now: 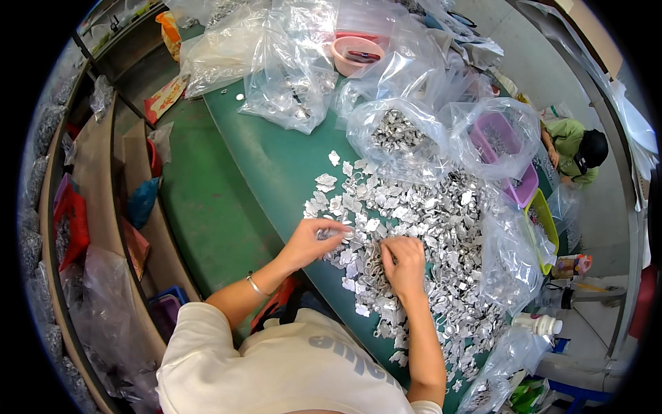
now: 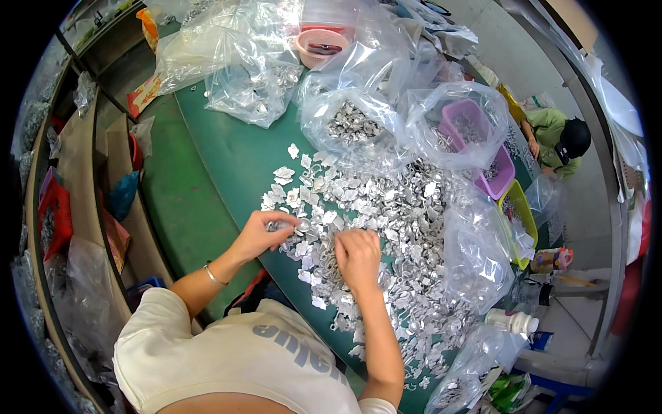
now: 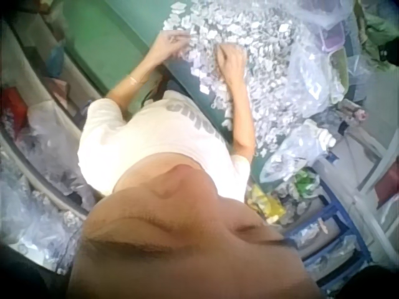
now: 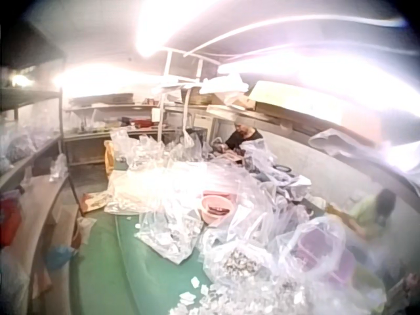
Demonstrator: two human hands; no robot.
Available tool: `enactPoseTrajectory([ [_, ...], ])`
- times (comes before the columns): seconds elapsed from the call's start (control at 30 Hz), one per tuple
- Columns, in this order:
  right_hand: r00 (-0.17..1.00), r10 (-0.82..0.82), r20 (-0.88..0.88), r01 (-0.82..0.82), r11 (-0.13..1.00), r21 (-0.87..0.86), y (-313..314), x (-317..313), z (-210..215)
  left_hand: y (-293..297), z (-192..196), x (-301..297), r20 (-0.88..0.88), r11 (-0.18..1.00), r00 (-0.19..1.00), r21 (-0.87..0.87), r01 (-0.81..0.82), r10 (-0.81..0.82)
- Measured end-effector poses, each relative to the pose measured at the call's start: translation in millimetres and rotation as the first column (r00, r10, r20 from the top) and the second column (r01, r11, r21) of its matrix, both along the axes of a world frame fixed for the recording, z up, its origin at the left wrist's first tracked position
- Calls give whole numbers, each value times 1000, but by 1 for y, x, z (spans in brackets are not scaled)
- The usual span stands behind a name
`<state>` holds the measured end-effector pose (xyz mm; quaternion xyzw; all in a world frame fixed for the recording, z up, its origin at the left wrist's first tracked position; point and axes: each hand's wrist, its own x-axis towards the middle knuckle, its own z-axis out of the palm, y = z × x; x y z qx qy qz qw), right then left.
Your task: The person sorts through silver metal components on a workbench by hand, picking them up from a large pile and moving them into different groups.
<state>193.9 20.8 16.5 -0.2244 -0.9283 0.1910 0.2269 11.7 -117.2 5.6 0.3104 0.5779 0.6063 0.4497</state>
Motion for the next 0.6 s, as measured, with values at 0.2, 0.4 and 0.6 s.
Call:
enactPoseTrajectory([
  [0.2,975,-218,-30,220,972,78,27,-59,-19,74,-12,-5,-867,998,496,15,-61,43],
  [0.4,979,-205,19,196,956,216,31,-69,-27,98,-24,-7,-968,988,208,-149,-27,-140],
  [0.6,966,-255,-36,252,965,-74,36,-54,-18,94,-32,-16,-782,992,618,125,20,86],
])
